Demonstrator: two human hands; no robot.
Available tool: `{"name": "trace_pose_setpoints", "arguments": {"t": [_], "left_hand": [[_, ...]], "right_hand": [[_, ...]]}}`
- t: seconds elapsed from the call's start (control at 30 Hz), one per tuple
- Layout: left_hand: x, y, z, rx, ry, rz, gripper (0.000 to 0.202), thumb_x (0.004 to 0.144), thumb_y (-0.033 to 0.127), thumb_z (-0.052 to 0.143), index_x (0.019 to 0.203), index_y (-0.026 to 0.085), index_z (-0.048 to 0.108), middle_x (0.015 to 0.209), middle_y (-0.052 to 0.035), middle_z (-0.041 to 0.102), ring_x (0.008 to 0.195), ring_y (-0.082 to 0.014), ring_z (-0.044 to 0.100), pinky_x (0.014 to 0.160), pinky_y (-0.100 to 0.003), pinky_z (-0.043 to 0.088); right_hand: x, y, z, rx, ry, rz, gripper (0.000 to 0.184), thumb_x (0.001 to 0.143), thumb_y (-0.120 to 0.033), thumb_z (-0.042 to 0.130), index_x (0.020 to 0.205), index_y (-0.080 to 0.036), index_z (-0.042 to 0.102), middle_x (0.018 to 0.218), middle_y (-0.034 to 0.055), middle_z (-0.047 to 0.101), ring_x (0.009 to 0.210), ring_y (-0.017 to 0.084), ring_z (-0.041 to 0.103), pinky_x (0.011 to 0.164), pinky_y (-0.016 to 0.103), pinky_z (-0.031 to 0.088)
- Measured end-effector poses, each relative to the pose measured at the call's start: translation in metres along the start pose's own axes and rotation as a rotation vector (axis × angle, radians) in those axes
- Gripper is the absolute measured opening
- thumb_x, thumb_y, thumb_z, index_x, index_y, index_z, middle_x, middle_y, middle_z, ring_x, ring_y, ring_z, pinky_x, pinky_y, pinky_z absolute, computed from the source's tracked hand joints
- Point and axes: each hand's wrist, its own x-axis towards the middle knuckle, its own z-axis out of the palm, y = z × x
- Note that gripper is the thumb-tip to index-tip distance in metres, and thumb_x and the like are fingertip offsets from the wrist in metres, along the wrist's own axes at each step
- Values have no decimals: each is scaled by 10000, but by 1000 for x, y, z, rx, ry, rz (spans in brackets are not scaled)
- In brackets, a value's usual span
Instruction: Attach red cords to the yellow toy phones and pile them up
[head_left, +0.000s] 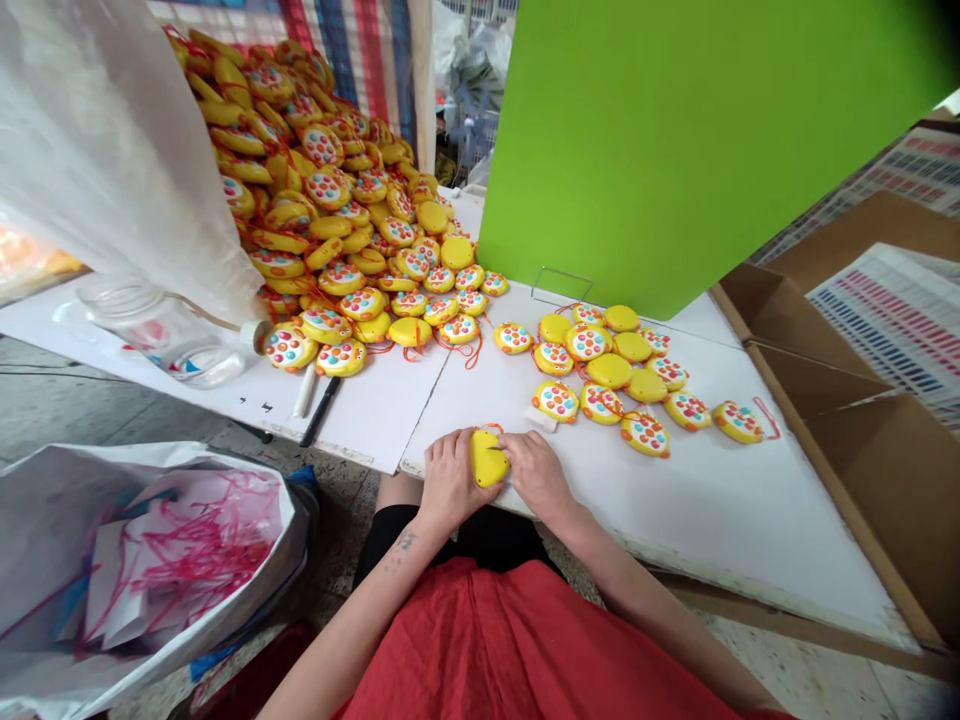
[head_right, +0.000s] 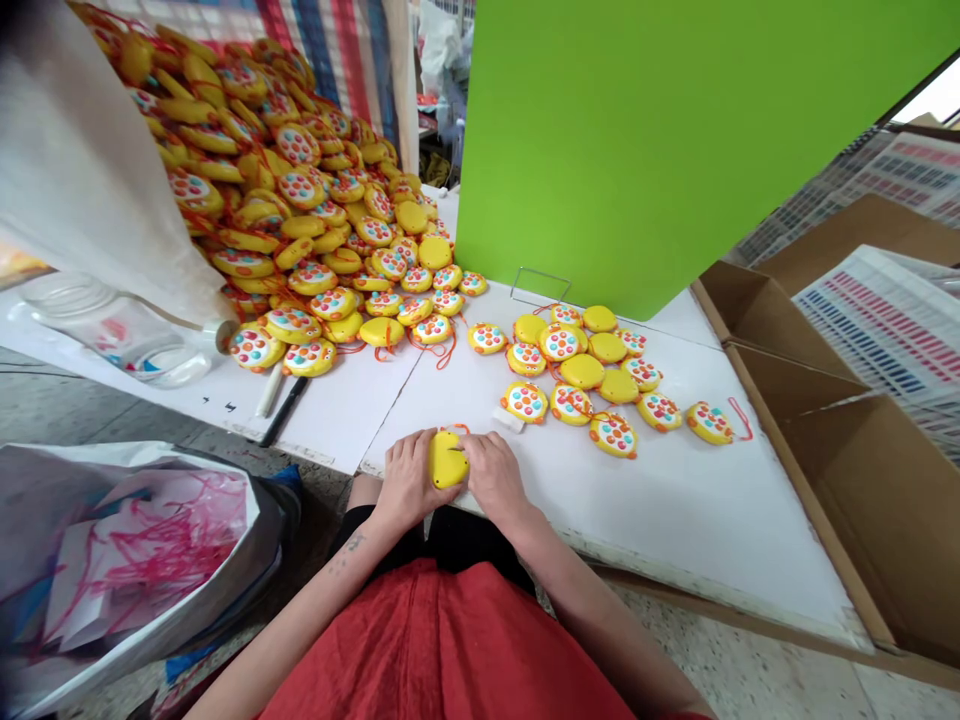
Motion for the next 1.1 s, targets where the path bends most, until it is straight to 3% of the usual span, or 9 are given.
{"name": "trace_pose_setpoints", "arguments": {"t": [0.43,0.57,0.7,0.8,0.93,1.1], "left_hand": [[0,0,0,6,3,2,726,686,466,647,1287,132,414,1199,-156,543,1082,-319,501,935,-449,384],[0,-1,1,-1,-3,-3,773,662,505,669,1286,128,411,1201,-156,542,1091,-318,496,937,-446,382],[0,0,2,-4,1,-19,801,639,527,692,1288,154,405,1209,-145,541,1100,-319,496,940,-451,376],[0,0,2,-1,-3,-19,847,606,538,722,1286,144,406,1206,-144,540,1096,-318,493,948,-451,370],[0,-1,2,1,7,-18,881,577,534,748,1289,142,409,1200,-142,542,1087,-317,492,944,-450,373],[0,-1,3,4,9,-26,879,577,541,747,1291,149,416,1199,-137,543,1088,-316,487,934,-448,381]], "right_hand": [[-2,1,4,56,46,40,251,863,-40,431,986,-180,600,957,73,681,850,233,556,781,371,468],[-3,7,1,168,12,-12,246,868,-52,427,973,-194,597,1008,68,675,911,220,581,835,368,467],[-12,24,-1,263,78,115,207,870,-89,444,951,-194,603,946,59,671,914,201,602,825,337,476],[-22,39,-2,209,52,193,215,876,-101,430,936,-194,615,913,52,661,880,196,605,802,328,474],[-28,50,-4,39,-10,155,223,880,-106,447,971,-186,634,958,67,659,899,217,570,821,352,441],[-6,58,-14,-163,66,139,201,891,-140,492,989,-176,664,973,78,657,926,236,517,842,366,387]]}}
